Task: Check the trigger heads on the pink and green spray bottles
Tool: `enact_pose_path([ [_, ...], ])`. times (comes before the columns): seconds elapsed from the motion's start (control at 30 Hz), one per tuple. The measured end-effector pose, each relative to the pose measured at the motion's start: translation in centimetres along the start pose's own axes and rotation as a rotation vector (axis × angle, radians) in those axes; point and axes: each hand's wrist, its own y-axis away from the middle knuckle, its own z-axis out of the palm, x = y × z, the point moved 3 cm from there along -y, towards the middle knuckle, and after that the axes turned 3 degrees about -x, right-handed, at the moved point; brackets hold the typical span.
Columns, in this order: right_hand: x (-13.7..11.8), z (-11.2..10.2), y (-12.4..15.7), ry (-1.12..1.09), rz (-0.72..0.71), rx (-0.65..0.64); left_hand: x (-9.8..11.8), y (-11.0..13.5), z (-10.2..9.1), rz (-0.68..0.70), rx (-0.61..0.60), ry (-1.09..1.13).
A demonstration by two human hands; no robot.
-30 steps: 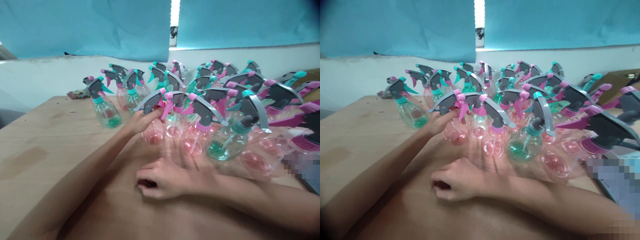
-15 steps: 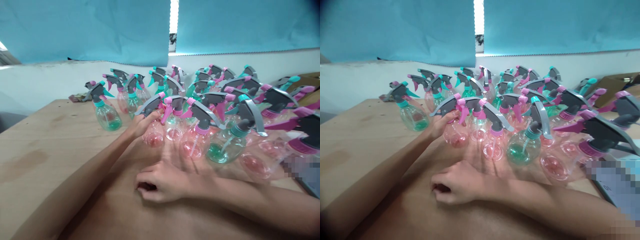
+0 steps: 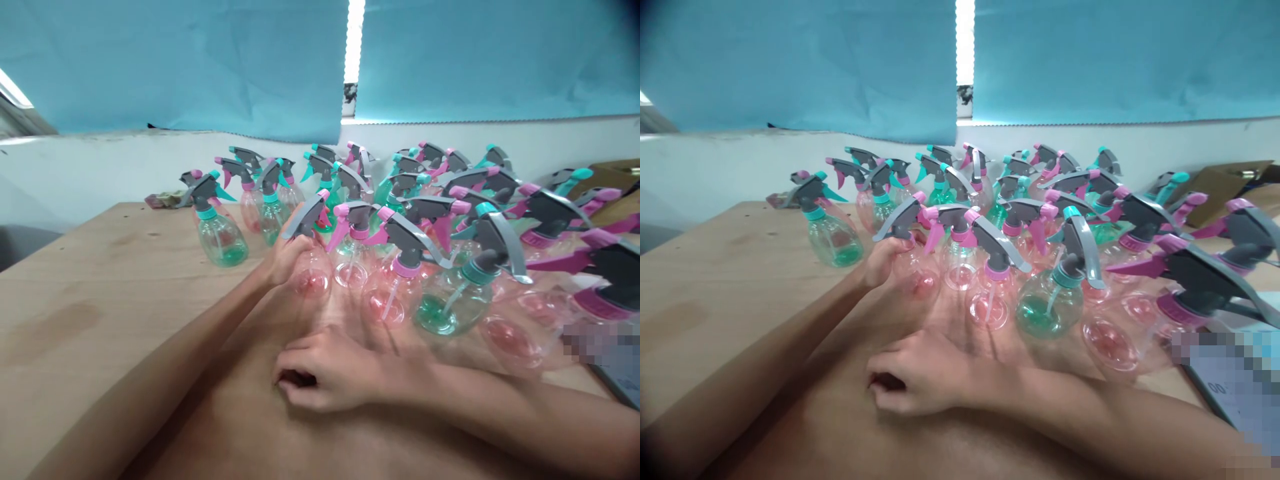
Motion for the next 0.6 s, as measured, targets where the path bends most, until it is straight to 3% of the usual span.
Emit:
enact_pose_path([
  [0.13,0.1,0.2,-0.1,0.018,0.010,0.000,-0.3,0.1,-0.7,0.078,0.071,0.047],
  [0.23,0.1,0.2,-0.1,0.011,0.011,-0.002,1.2,0.1,-1.3,0.050,0.001,-0.004],
  [0.33,0.0,0.1,0.0,0.002,0.009,0.008,3.3,-0.1,-2.2,-0.078,-0.087,-0.145],
  [0.43,0.0,0.1,0.0,-0.014,0.002,0.021,5.0,-0.4,-3.5,-0.064,-0.152,-0.274],
  [0.6,0.1,0.1,-0.1,-0.038,-0.018,0.028,5.8,-0.9,-6.0,0.004,-0.202,-0.505],
])
